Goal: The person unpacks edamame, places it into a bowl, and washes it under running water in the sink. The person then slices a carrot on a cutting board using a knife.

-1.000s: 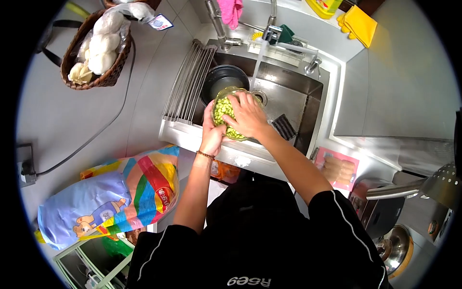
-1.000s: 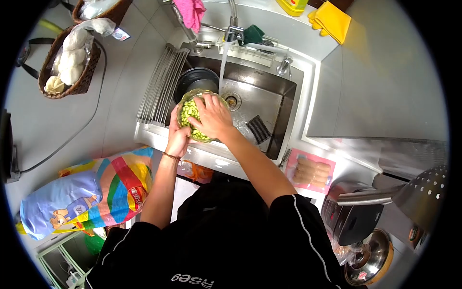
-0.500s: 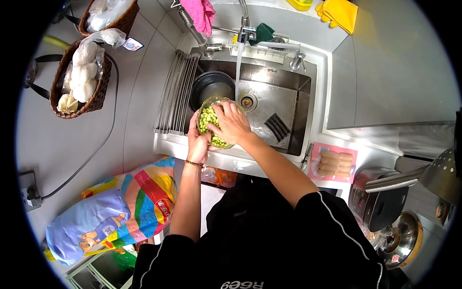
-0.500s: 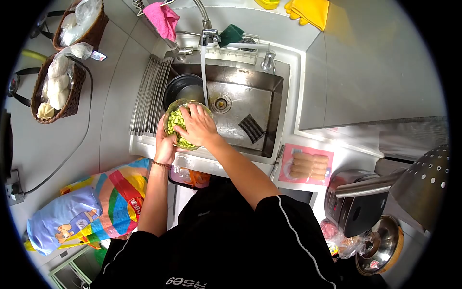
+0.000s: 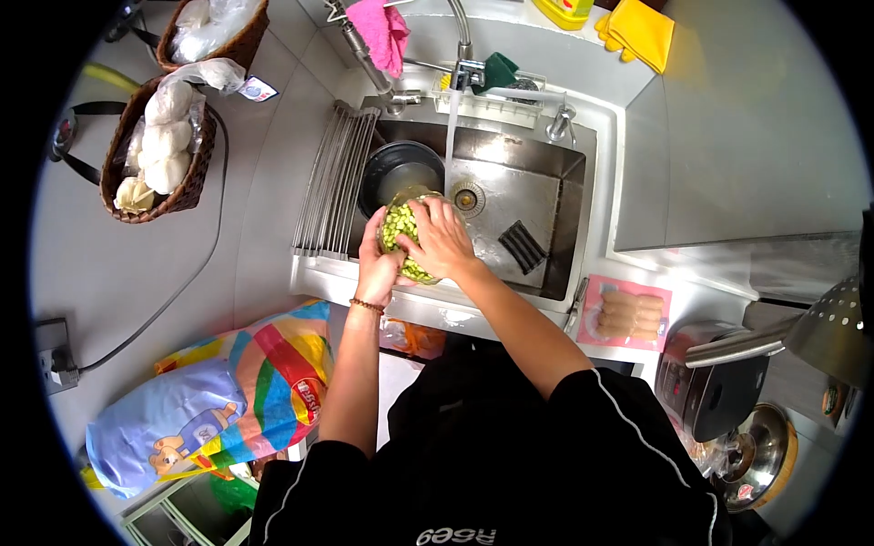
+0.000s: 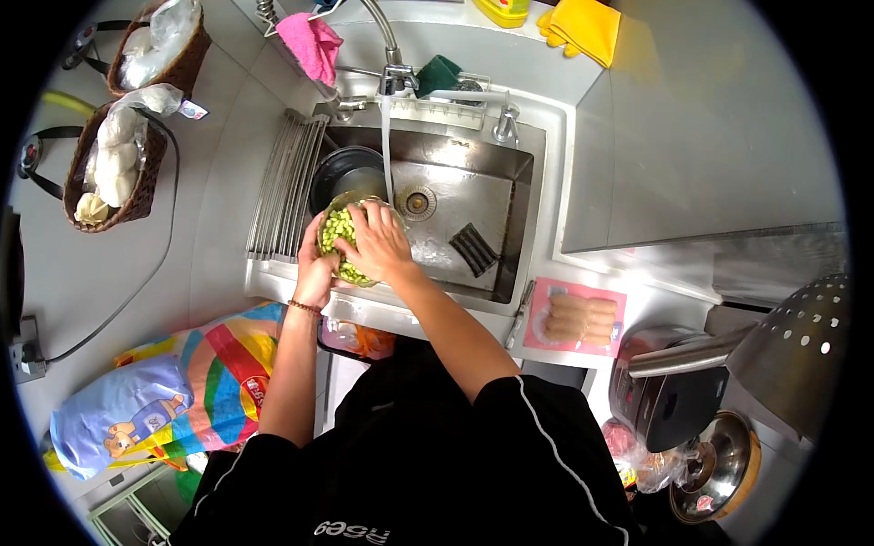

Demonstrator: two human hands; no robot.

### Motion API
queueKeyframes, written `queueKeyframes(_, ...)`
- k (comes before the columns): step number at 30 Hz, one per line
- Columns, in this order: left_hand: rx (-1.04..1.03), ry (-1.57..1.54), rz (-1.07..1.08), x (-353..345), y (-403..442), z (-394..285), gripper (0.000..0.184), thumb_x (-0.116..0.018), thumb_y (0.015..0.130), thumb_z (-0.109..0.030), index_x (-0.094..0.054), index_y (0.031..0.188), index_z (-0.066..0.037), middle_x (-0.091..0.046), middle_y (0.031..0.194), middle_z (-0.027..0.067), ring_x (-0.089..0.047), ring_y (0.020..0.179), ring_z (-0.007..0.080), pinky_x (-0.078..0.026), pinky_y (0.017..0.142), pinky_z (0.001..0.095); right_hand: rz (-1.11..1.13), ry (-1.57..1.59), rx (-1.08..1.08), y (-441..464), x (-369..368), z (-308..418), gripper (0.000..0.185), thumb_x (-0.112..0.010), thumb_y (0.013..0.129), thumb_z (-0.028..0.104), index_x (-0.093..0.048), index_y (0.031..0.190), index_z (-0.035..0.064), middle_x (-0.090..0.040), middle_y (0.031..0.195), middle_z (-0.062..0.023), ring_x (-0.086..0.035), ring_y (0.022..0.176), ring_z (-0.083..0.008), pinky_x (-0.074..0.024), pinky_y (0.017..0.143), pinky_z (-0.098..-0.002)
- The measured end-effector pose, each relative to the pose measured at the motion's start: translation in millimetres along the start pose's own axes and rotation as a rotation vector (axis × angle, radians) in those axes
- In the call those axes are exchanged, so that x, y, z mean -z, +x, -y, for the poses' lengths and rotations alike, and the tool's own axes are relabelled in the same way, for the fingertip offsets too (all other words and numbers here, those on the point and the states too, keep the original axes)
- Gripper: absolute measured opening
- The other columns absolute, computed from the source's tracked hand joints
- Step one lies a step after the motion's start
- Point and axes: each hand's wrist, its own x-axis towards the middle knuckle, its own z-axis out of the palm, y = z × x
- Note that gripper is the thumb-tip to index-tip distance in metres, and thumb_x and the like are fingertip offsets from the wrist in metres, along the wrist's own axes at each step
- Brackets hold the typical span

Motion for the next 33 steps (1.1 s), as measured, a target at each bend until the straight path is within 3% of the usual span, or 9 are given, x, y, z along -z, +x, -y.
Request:
queueKeyframes(10, -0.033, 0.087, 0.016, -2, 12, 3, 0.084, -0.047, 0.076, 0.01, -0.035, 0.155, -0.015, -0.055, 0.137, 0.0146, -0.071, 0.092, 0.0253, -0.062, 0.047, 0.0298, -0.025, 0.02, -0.018, 3, 4, -3, 0.068, -0.067, 0.093, 0.04, -0.042, 0.144, 0.0024, -0.043, 0.139, -0.0237, -0.043, 0.131, -0.0428, -0.0362, 0.111, -0.0521)
queueKeyframes(14, -0.029, 0.102, 0.023, -6, 13, -2, 0.083, -0.048, 0.078, 0.01, -0.035, 0.156, -0.015, -0.057, 0.135, 0.0149, -0.07, 0.092, 0.0243, -0.062, 0.048, 0.0303, -0.011, -0.003, -0.048, 4, 1, -8, 0.07, -0.065, 0.094, 0.046, -0.044, 0.144, 0.0013, -0.044, 0.14, -0.0223, -0.041, 0.134, -0.0405, -0.0352, 0.113, -0.0506)
queueKeyframes(18, -0.013, 0.092, 0.029, -10, 14, -7, 0.079, -0.053, 0.079, 0.008, -0.037, 0.153, -0.013, -0.057, 0.132, 0.0157, -0.067, 0.098, 0.0263, -0.062, 0.047, 0.0337, -0.066, 0.014, -0.031, 4, -4, -11, 0.069, -0.065, 0.094, 0.043, -0.044, 0.143, 0.0004, -0.045, 0.14, -0.0234, -0.043, 0.131, -0.042, -0.0359, 0.112, -0.0501)
queueKeyframes(33, -0.031, 0.274, 0.035, -25, 20, -23, 0.078, -0.055, 0.078, 0.006, -0.039, 0.152, -0.012, -0.057, 0.132, 0.0182, -0.069, 0.094, 0.0269, -0.061, 0.048, 0.0318, -0.134, 0.105, -0.085, 6, -7, -18, 0.063, -0.066, 0.095, 0.034, -0.042, 0.144, 0.0041, -0.043, 0.141, -0.0227, -0.042, 0.13, -0.0425, -0.0362, 0.111, -0.0505)
